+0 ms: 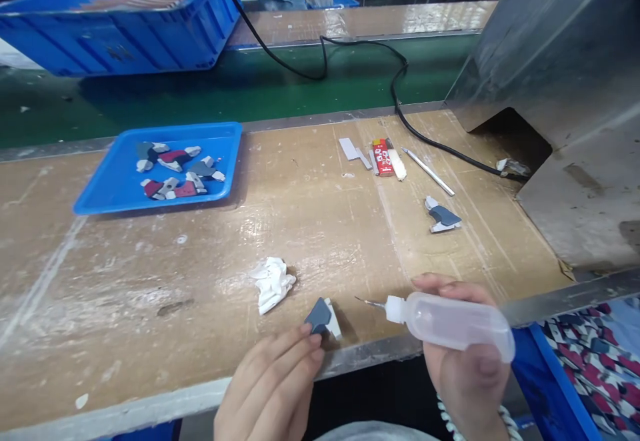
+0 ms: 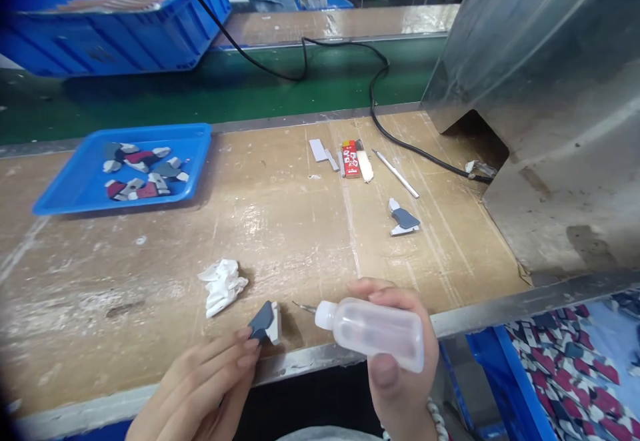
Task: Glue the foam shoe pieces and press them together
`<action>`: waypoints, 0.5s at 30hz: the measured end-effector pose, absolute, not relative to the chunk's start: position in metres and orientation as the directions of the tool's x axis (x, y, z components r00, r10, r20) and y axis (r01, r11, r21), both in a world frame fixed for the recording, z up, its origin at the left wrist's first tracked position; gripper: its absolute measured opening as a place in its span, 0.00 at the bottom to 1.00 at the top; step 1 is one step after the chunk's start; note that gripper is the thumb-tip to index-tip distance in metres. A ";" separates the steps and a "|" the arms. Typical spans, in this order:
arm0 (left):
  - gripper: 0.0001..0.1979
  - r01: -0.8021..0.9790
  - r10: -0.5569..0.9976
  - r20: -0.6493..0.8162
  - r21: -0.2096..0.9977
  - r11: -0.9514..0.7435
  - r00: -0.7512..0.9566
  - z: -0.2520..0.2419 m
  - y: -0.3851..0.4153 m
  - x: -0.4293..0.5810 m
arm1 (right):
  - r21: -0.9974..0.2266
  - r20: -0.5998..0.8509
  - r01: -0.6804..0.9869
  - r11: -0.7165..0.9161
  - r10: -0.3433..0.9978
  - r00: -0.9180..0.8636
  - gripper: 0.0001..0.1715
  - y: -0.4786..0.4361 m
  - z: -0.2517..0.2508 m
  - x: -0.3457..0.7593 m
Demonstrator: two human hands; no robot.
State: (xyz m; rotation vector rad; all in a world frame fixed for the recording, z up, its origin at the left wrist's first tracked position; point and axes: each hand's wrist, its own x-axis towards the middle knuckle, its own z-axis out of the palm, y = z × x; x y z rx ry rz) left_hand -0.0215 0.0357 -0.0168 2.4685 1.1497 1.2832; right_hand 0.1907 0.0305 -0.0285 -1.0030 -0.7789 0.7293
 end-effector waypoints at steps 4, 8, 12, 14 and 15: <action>0.10 0.560 0.737 0.548 0.491 -0.667 0.396 -0.009 0.051 -0.019 | -0.950 0.155 -0.193 0.245 0.907 0.392 0.22 0.028 -0.027 0.190; 0.08 0.596 0.662 0.535 0.324 -0.735 0.525 0.000 0.064 -0.018 | -0.933 0.150 -0.239 0.269 0.895 0.421 0.14 0.029 -0.026 0.187; 0.07 0.581 0.586 0.508 0.190 -0.792 0.632 0.010 0.072 -0.017 | -0.942 0.170 -0.185 0.279 0.874 0.456 0.11 0.029 -0.026 0.186; 0.07 0.556 0.520 0.531 0.108 -0.824 0.669 0.013 0.074 -0.016 | -0.950 0.197 -0.133 0.283 0.873 0.446 0.12 0.028 -0.025 0.186; 0.06 0.539 0.479 0.547 0.060 -0.840 0.686 0.013 0.074 -0.015 | -0.953 0.208 -0.111 0.283 0.873 0.442 0.12 0.028 -0.025 0.186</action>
